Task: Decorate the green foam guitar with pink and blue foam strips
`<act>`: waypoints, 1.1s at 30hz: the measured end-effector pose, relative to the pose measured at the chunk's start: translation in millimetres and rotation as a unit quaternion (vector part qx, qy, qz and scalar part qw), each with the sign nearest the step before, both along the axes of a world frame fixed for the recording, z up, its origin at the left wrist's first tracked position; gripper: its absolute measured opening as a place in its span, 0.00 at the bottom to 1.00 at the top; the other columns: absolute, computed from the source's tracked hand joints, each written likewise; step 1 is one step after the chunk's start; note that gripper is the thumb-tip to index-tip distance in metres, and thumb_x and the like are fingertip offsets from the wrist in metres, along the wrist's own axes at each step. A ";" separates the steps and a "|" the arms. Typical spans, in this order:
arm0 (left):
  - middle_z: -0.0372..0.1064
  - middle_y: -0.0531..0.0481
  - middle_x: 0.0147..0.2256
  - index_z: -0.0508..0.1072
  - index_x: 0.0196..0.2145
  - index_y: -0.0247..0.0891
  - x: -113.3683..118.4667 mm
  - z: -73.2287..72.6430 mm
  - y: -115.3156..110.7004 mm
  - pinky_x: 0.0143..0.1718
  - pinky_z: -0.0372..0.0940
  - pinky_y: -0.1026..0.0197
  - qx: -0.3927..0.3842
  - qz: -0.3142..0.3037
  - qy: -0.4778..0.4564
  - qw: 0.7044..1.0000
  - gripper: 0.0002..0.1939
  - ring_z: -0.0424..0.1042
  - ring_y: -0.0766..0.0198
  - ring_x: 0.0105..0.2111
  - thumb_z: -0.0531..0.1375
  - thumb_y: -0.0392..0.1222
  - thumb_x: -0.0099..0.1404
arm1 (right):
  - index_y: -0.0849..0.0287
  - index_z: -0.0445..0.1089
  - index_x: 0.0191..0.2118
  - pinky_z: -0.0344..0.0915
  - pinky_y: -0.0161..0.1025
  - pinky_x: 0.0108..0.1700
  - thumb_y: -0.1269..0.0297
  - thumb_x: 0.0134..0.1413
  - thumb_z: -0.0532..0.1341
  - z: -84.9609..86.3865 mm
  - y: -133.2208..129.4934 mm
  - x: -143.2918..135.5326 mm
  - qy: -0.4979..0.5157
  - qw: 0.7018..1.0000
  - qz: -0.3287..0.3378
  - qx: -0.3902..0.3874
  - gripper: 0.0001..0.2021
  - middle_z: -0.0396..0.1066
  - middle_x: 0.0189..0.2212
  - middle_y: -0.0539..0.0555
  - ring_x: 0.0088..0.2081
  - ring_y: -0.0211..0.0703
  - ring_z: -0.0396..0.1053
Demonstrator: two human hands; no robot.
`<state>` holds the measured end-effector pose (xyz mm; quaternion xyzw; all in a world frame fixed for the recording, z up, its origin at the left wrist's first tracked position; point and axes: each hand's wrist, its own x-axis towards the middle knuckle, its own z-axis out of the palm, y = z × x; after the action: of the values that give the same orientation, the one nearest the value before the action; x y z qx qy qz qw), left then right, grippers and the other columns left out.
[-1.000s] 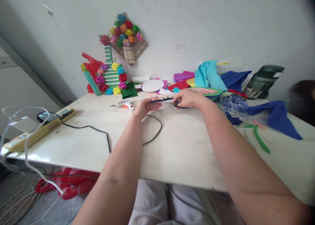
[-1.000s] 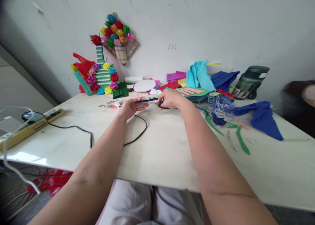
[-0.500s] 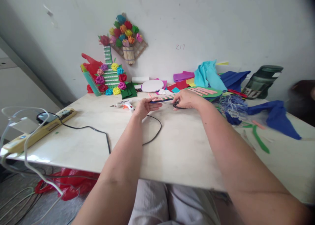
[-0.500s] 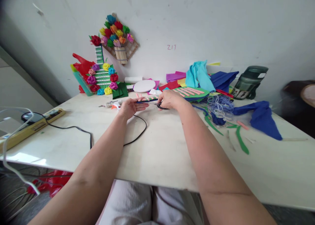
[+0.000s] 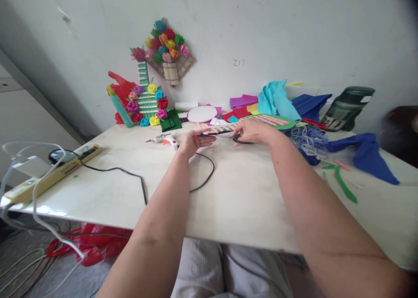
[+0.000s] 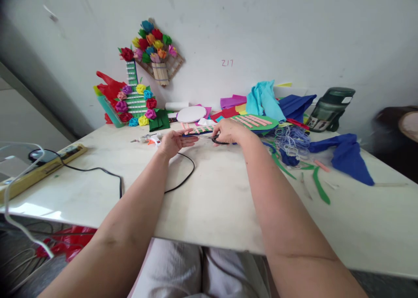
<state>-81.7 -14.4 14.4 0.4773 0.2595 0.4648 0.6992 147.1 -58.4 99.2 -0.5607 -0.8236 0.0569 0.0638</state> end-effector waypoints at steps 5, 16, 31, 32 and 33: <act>0.75 0.36 0.35 0.65 0.52 0.24 -1.2 -0.1 1.1 0.42 0.64 0.50 0.000 -0.012 -0.014 1.000 0.31 0.73 0.51 0.40 0.46 0.38 0.51 | 0.58 0.76 0.39 0.57 0.31 0.25 0.62 0.40 0.64 7.3 -6.0 9.3 0.026 0.998 0.026 -0.045 0.16 0.72 0.23 0.49 0.22 0.33 0.64; 0.74 0.36 0.34 0.69 0.48 0.25 -1.6 -0.6 0.3 0.43 0.63 0.50 0.007 -0.007 -0.021 1.000 0.29 0.74 0.49 0.39 0.47 0.40 0.49 | 0.58 0.76 0.39 0.55 0.32 0.26 0.60 0.39 0.64 5.2 -7.1 -4.3 0.020 0.999 0.049 -0.012 0.17 0.71 0.25 0.50 0.25 0.35 0.64; 0.75 0.35 0.34 0.69 0.47 0.26 -2.6 -4.9 6.1 0.42 0.64 0.50 -0.008 -0.014 -0.029 0.999 0.28 0.74 0.50 0.39 0.47 0.40 0.51 | 0.55 0.77 0.38 0.54 0.32 0.27 0.60 0.38 0.64 -2.7 -1.9 -8.8 0.019 0.999 0.021 0.032 0.16 0.73 0.26 0.50 0.26 0.36 0.64; 0.75 0.35 0.34 0.68 0.47 0.26 -2.5 -5.6 6.6 0.42 0.64 0.50 -0.011 -0.013 -0.029 0.999 0.28 0.74 0.50 0.39 0.47 0.40 0.51 | 0.54 0.77 0.38 0.55 0.32 0.27 0.60 0.38 0.65 -3.4 -1.4 -8.9 0.017 0.999 0.017 0.038 0.16 0.73 0.27 0.50 0.27 0.37 0.64; 0.75 0.35 0.34 0.68 0.48 0.26 -2.3 -6.1 6.9 0.42 0.64 0.50 -0.013 -0.013 -0.029 0.999 0.28 0.74 0.50 0.39 0.47 0.39 0.51 | 0.53 0.77 0.38 0.55 0.32 0.27 0.59 0.37 0.65 -3.9 -1.0 -9.1 0.015 0.999 0.014 0.044 0.16 0.74 0.27 0.50 0.27 0.37 0.65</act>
<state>-84.0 -7.5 8.3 0.4575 0.2389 0.4662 0.7186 138.0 -59.3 95.3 -0.5447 -0.8322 0.0299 0.0998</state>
